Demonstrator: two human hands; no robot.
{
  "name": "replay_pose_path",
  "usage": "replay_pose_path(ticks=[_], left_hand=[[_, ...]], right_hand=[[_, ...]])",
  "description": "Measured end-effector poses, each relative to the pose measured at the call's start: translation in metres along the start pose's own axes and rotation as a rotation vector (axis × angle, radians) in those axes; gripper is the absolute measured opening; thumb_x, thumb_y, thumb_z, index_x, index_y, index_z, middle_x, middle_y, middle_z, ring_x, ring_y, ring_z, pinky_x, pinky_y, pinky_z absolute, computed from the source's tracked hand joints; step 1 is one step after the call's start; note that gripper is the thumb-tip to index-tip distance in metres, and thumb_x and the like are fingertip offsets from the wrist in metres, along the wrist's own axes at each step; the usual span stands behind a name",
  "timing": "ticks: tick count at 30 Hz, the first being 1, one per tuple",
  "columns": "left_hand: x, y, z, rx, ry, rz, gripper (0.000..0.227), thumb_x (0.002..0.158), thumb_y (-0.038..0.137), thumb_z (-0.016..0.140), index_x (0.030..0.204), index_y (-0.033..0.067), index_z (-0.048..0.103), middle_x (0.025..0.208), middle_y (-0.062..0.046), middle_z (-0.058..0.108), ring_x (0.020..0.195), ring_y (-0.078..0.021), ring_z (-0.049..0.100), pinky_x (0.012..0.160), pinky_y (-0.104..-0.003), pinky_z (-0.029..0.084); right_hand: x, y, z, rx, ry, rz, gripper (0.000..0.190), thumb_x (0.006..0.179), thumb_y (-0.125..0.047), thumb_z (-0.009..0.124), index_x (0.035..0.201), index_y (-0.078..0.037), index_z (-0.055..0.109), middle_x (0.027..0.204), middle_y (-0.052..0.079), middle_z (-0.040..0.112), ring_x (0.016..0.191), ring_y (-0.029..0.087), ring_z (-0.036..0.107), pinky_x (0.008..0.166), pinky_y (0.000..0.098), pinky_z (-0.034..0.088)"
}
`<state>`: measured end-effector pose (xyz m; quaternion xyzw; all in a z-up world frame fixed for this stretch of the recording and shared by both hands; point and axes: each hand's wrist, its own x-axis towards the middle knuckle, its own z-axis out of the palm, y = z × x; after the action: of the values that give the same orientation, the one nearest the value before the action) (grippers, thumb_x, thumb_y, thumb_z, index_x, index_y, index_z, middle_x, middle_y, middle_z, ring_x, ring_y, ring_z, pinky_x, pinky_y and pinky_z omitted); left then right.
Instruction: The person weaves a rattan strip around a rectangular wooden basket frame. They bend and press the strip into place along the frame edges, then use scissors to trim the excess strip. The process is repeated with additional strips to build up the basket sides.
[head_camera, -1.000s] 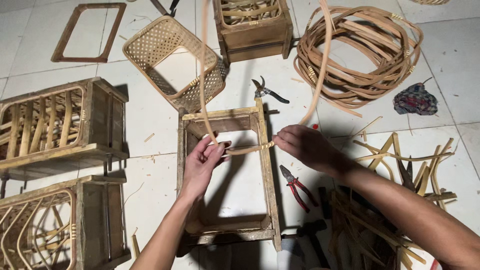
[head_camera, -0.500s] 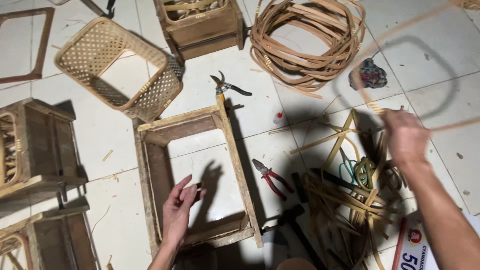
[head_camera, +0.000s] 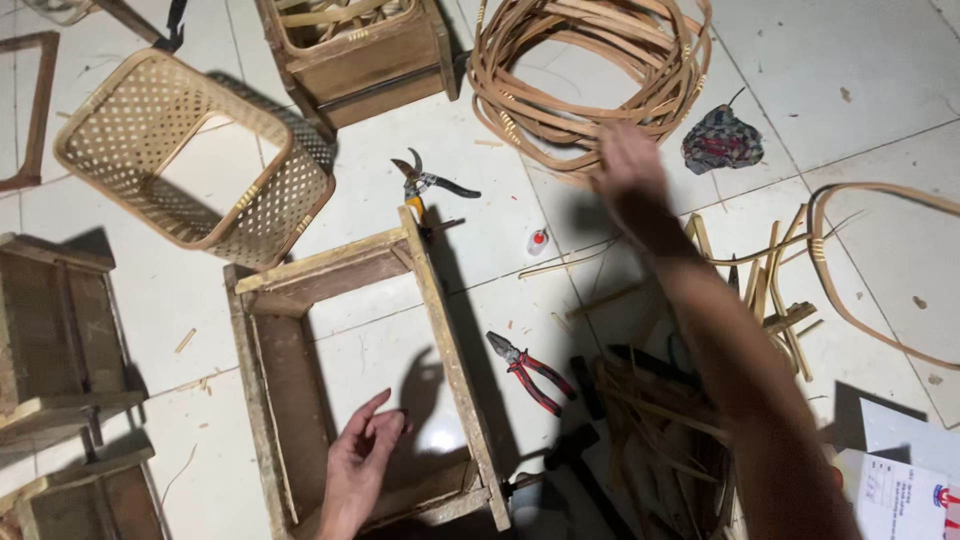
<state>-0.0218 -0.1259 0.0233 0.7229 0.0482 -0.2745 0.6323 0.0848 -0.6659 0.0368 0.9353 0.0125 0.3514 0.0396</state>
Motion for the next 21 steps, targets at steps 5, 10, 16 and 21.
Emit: replay_pose_path(ticks=[5, 10, 16, 21], left_hand=[[-0.001, -0.007, -0.002, 0.071, 0.024, -0.017, 0.051, 0.094, 0.016, 0.066, 0.143, 0.0046, 0.057, 0.104, -0.009, 0.080, 0.098, -0.0124, 0.072, 0.091, -0.027, 0.056], [0.005, 0.003, -0.004, 0.018, 0.001, -0.004, 0.050, 0.094, 0.019, 0.065, 0.141, 0.0044, 0.059, 0.108, -0.009, 0.081, 0.100, -0.0151, 0.075, 0.088, -0.030, 0.055], [0.033, 0.072, -0.015, -0.131, 0.048, 0.106, 0.053, 0.102, 0.032, 0.054, 0.148, 0.0053, 0.053, 0.141, -0.013, 0.063, 0.126, -0.0222, 0.062, 0.105, -0.037, 0.052], [0.059, 0.125, -0.026, -0.342, -0.057, 0.287, 0.053, 0.101, 0.022, 0.056, 0.148, 0.0019, 0.043, 0.136, -0.012, 0.064, 0.116, -0.0244, 0.068, 0.093, -0.039, 0.060]], right_hand=[[0.026, -0.007, 0.046, -0.216, -0.118, 0.033, 0.028, 0.091, -0.006, 0.063, 0.119, -0.003, 0.069, 0.105, 0.015, 0.067, 0.105, 0.031, 0.064, 0.100, 0.0465, 0.049], [0.021, -0.021, -0.003, 0.101, -0.210, -0.088, 0.011, 0.112, -0.013, 0.063, 0.110, -0.004, 0.069, 0.094, 0.010, 0.062, 0.094, 0.027, 0.059, 0.083, 0.0440, 0.050], [0.013, -0.107, -0.083, 0.176, -0.220, -0.422, 0.019, 0.091, -0.014, 0.066, 0.110, -0.012, 0.067, 0.090, 0.005, 0.061, 0.090, 0.027, 0.059, 0.076, 0.0443, 0.049], [0.014, -0.167, -0.118, 0.447, -0.169, -0.569, 0.041, 0.081, -0.007, 0.064, 0.122, -0.009, 0.064, 0.100, 0.007, 0.062, 0.098, 0.027, 0.060, 0.088, 0.0430, 0.051]])
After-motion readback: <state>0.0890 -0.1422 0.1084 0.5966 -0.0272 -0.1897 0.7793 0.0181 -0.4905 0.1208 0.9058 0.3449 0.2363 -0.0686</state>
